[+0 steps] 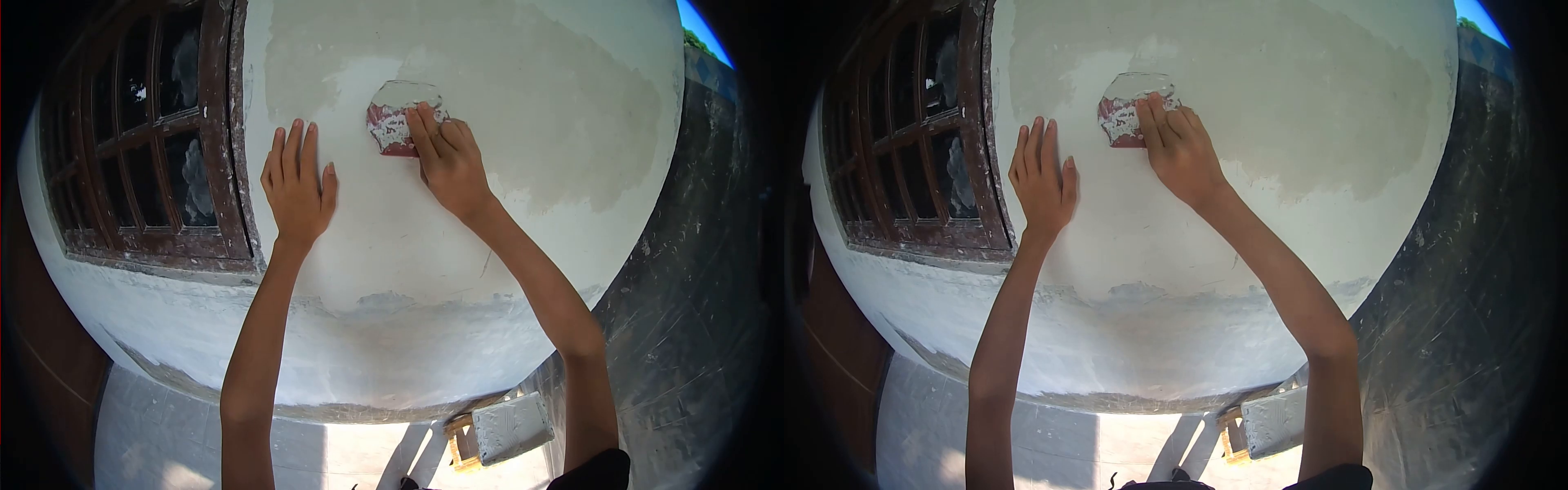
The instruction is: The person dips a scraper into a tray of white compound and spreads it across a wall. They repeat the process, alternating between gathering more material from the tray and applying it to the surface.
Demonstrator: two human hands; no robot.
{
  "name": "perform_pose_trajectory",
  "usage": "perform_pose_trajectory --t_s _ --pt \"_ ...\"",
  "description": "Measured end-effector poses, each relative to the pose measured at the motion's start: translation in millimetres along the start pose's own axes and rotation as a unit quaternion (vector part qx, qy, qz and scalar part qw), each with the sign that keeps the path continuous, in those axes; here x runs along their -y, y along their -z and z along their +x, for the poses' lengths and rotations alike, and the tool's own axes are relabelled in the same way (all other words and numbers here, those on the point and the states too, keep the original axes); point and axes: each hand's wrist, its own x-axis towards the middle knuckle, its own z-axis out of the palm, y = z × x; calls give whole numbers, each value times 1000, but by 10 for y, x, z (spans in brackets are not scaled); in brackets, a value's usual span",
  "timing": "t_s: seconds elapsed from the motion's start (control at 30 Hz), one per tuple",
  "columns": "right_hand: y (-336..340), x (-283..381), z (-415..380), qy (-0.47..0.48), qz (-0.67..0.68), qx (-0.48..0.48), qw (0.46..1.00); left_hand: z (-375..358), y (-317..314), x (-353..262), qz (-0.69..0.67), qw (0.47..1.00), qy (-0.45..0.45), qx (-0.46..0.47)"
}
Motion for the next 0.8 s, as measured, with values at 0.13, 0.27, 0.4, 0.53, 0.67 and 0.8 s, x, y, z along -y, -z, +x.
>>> perform_pose_trajectory --t_s 0.13,0.27,0.4,0.53,0.67,0.8 --pt "193 559 -580 12 66 84 994 8 -4 -8 2 1000 0 -7" --pt "488 634 -415 -62 117 55 990 14 10 1 -9 1000 -9 -6" --pt "522 -54 204 -90 9 -38 995 10 -9 -2 -4 1000 -6 -18" --pt "161 -439 274 -59 -34 -40 997 15 15 -5 -1 1000 0 -5" --pt "125 44 -337 -38 11 23 999 6 -14 0 -1 1000 -3 -14" --pt "400 654 -944 -53 75 104 990 -2 -13 -1 0 1000 0 -10"
